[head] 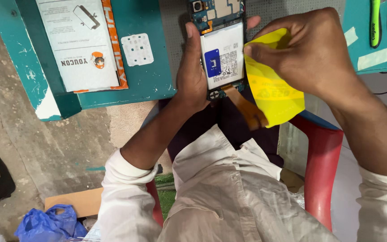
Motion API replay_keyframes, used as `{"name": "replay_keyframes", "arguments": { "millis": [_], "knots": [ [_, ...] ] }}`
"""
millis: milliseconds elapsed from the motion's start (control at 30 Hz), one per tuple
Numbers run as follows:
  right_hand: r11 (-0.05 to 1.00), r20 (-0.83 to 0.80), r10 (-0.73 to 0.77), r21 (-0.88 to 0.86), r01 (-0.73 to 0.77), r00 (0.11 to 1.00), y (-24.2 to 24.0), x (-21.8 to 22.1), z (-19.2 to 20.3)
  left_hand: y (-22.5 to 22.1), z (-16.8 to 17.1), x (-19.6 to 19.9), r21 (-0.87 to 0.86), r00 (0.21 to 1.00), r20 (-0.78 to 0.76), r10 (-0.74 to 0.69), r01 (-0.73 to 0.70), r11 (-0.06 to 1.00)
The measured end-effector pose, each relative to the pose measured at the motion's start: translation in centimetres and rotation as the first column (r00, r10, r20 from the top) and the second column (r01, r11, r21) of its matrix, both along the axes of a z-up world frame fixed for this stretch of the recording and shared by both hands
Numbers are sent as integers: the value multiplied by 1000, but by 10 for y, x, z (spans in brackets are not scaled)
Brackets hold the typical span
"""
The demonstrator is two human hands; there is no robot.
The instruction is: The person works on a disassembled smartphone, using a yellow plastic pry tool to separate the battery from the phone's frame. They apply a liquid from a small bottle to the battery area and continue prying to detach the battery. The person then uses a black plastic card to further separate the battery and ribbon cable.
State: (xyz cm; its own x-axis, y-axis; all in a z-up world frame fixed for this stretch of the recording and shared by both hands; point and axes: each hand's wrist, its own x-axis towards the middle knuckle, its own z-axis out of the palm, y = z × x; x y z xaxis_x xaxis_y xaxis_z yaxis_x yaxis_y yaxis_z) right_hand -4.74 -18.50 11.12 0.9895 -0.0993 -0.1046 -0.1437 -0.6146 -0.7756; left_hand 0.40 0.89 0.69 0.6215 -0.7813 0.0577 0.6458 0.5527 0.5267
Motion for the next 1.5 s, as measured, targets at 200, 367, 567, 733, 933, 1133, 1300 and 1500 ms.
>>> {"name": "replay_keyframes", "arguments": {
  "millis": [200, 367, 567, 733, 933, 1133, 1300, 1500],
  "knots": [
    [986, 40, -15, -164, 21, 999, 12, 13, 19, 2, -17, -9, 202, 991, 94, 100, -118, 972],
    [979, -1, 14, -206, -14, 1000, 15, 10, 26, 0, -17, -7, 171, 986, 133, 104, -126, 977],
    [978, -53, 42, -200, -52, 998, 14, 0, 21, -1, -3, -2, 54, 999, -28, 27, -26, 998],
    [962, -79, 59, -261, -77, 995, 18, 1, 24, -2, -24, -8, 142, 972, 145, 182, -203, 969],
    [979, -179, 49, -188, -83, 983, 20, -7, 19, 0, -40, -7, 53, 981, -134, 140, -134, 989],
    [960, -66, 139, -235, -151, 988, 16, -16, 11, -2, -52, -10, 82, 977, -69, 203, -197, 977],
    [997, -141, 47, -62, -56, 989, 21, -7, 15, 1, -55, -5, 32, 980, -61, 188, -186, 982],
    [999, -165, -4, 42, 11, 986, 25, -7, 16, 3, -61, -7, 50, 961, 131, 244, -253, 966]
  ]
}}
